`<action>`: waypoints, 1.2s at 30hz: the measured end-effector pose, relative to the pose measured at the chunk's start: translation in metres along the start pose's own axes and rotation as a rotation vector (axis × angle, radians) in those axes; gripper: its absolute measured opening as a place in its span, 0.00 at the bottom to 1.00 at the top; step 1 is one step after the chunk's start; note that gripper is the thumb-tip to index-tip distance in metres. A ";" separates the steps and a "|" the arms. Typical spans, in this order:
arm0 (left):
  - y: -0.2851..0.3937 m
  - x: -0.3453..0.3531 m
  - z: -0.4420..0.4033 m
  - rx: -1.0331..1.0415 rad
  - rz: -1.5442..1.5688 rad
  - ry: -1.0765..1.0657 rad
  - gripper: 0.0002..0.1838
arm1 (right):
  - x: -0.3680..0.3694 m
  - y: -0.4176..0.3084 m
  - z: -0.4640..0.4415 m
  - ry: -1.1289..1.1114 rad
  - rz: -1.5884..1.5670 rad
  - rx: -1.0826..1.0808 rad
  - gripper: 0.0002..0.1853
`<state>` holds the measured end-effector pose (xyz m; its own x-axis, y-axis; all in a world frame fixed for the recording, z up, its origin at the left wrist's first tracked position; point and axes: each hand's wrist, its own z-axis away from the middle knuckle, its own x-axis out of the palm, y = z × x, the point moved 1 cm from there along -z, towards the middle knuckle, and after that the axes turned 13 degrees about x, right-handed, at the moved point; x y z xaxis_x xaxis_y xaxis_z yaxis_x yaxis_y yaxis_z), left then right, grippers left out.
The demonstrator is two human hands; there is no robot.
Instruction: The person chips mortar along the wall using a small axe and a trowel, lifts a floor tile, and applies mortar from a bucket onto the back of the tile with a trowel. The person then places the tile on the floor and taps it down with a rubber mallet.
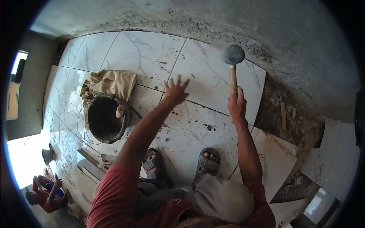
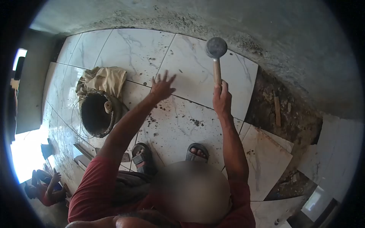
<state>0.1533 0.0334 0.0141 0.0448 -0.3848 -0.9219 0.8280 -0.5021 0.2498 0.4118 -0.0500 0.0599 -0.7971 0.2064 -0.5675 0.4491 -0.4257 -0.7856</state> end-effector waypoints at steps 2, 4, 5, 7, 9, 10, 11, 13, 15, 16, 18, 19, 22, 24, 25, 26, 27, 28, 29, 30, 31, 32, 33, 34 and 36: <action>-0.027 -0.017 0.010 -0.081 -0.019 0.017 0.40 | 0.015 -0.013 -0.009 -0.022 -0.090 0.058 0.25; -0.046 -0.024 0.019 -0.192 0.045 -0.150 0.42 | 0.046 0.020 -0.035 -0.015 0.057 -0.006 0.23; -0.052 -0.025 0.022 -0.199 0.043 -0.140 0.42 | 0.058 0.029 -0.049 -0.003 0.205 -0.058 0.22; -0.059 -0.016 0.027 -0.147 0.103 -0.185 0.42 | 0.057 0.003 -0.056 -0.151 0.247 0.072 0.20; -0.061 -0.012 0.028 -0.136 0.073 -0.148 0.41 | 0.054 -0.031 -0.044 -0.111 -0.022 -0.020 0.22; -0.063 -0.013 0.029 -0.122 0.089 -0.152 0.40 | 0.063 -0.030 -0.040 -0.116 -0.021 -0.015 0.22; -0.065 -0.015 0.028 -0.106 0.105 -0.153 0.39 | 0.072 -0.027 -0.037 -0.065 -0.042 -0.090 0.22; -0.077 -0.008 0.024 -0.078 0.122 -0.149 0.39 | 0.076 -0.020 -0.038 -0.008 -0.059 -0.165 0.23; -0.078 -0.007 0.023 -0.047 0.134 -0.147 0.38 | 0.077 -0.016 -0.041 -0.342 -0.070 0.365 0.22; -0.075 -0.009 0.025 -0.051 0.096 -0.145 0.38 | 0.072 -0.020 -0.043 -0.262 -0.079 0.290 0.20; -0.075 -0.007 0.026 -0.038 0.052 -0.154 0.38 | 0.056 -0.026 -0.020 -0.240 -0.202 0.234 0.20; -0.079 -0.002 0.026 -0.030 0.060 -0.125 0.38 | 0.047 -0.024 -0.004 -0.220 -0.314 0.170 0.21; -0.082 -0.002 0.022 0.006 0.076 -0.121 0.38 | 0.039 0.030 0.035 0.054 -0.126 0.074 0.24; -0.089 0.001 0.021 0.035 0.091 -0.101 0.38 | 0.026 0.059 0.047 0.202 -0.008 0.023 0.24; -0.091 0.003 0.020 0.051 0.098 -0.109 0.38 | 0.015 0.073 0.047 0.154 0.091 0.115 0.24; -0.093 0.004 0.019 0.066 0.084 -0.097 0.37 | 0.007 0.086 0.047 0.106 0.187 0.206 0.23; -0.096 0.005 0.017 0.079 0.070 -0.084 0.37 | -0.008 0.075 0.051 0.115 0.193 0.216 0.23; -0.099 0.006 0.016 0.107 0.082 -0.077 0.36 | -0.029 0.049 0.057 0.043 0.033 0.256 0.24; -0.098 0.008 0.018 0.117 0.089 -0.096 0.36 | -0.040 0.038 0.068 -0.032 -0.126 0.304 0.24; -0.098 0.004 0.013 0.098 0.125 -0.100 0.36 | -0.038 0.039 0.072 0.050 -0.197 0.231 0.25; -0.097 0.001 0.013 0.077 0.164 -0.107 0.36 | -0.032 0.047 0.074 0.058 -0.191 0.243 0.25; -0.095 -0.002 0.013 0.077 0.165 -0.106 0.36 | -0.025 0.061 0.070 0.149 -0.173 0.181 0.26; -0.096 -0.001 0.012 0.088 0.170 -0.108 0.36 | -0.018 0.077 0.065 0.240 -0.153 0.116 0.26; -0.098 0.000 0.012 0.101 0.184 -0.105 0.35 | -0.014 0.087 0.061 0.223 -0.053 0.122 0.26; -0.100 0.004 0.012 0.116 0.198 -0.101 0.35 | -0.022 0.094 0.053 0.106 -0.080 0.292 0.26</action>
<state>0.0640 0.0728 -0.0106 0.1388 -0.5574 -0.8186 0.7388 -0.4921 0.4604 0.4501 -0.1412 0.0119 -0.7716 0.3335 -0.5416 0.2400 -0.6359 -0.7335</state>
